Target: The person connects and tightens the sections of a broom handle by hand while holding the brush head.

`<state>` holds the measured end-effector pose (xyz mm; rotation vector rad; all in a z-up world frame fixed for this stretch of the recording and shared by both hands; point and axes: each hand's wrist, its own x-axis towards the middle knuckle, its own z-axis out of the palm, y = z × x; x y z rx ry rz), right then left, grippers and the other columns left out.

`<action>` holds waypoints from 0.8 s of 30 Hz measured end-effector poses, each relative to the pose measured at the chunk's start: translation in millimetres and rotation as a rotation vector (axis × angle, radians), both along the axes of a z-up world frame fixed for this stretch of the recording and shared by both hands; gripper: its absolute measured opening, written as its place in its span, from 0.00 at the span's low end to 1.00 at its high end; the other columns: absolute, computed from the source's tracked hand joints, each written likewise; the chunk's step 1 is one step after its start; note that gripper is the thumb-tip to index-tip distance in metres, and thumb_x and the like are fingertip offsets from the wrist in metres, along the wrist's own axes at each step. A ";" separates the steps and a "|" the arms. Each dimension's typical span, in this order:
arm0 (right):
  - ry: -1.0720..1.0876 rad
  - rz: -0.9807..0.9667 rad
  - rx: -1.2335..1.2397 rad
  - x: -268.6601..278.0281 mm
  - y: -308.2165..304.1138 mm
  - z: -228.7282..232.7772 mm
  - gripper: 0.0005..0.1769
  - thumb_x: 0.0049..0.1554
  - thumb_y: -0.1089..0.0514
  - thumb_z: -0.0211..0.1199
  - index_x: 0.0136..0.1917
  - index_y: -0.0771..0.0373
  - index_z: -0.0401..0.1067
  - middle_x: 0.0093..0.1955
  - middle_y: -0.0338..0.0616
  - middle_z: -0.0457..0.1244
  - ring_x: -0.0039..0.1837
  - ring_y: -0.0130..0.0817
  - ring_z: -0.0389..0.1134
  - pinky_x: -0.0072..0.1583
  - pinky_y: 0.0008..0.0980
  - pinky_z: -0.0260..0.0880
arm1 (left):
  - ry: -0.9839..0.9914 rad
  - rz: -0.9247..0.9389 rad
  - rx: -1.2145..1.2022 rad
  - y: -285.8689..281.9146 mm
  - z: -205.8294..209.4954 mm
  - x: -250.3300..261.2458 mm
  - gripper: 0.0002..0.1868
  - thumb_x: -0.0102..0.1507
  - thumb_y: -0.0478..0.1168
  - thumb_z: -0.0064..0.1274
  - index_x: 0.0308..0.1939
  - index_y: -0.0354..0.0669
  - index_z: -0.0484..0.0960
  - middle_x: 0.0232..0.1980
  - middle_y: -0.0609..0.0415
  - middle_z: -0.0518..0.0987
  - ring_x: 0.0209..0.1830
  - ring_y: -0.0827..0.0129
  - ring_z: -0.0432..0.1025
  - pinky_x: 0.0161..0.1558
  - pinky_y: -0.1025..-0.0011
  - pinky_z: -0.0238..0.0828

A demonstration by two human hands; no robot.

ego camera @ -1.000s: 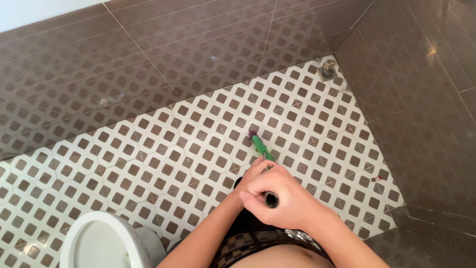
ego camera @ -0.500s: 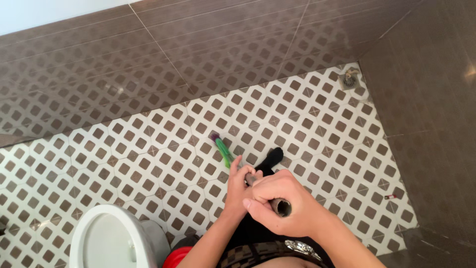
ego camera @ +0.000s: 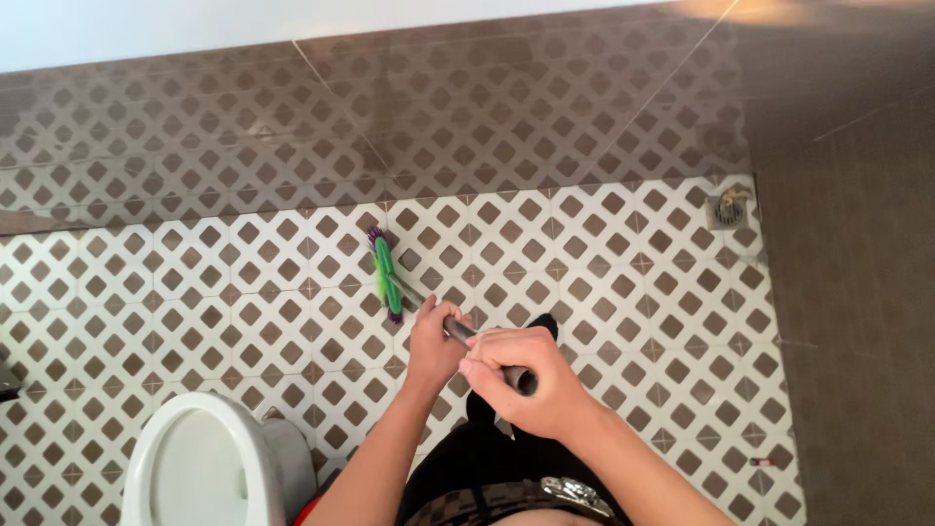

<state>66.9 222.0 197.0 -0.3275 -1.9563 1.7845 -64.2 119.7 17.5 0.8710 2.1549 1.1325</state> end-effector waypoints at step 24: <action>-0.396 -0.075 0.201 -39.8 38.4 25.6 0.16 0.47 0.65 0.64 0.25 0.65 0.59 0.26 0.43 0.58 0.38 0.42 0.57 0.46 0.35 0.58 | -1.494 -0.132 0.144 101.5 -73.9 21.3 0.07 0.67 0.38 0.50 0.37 0.40 0.71 0.34 0.56 0.67 0.32 0.73 0.62 0.36 0.76 0.62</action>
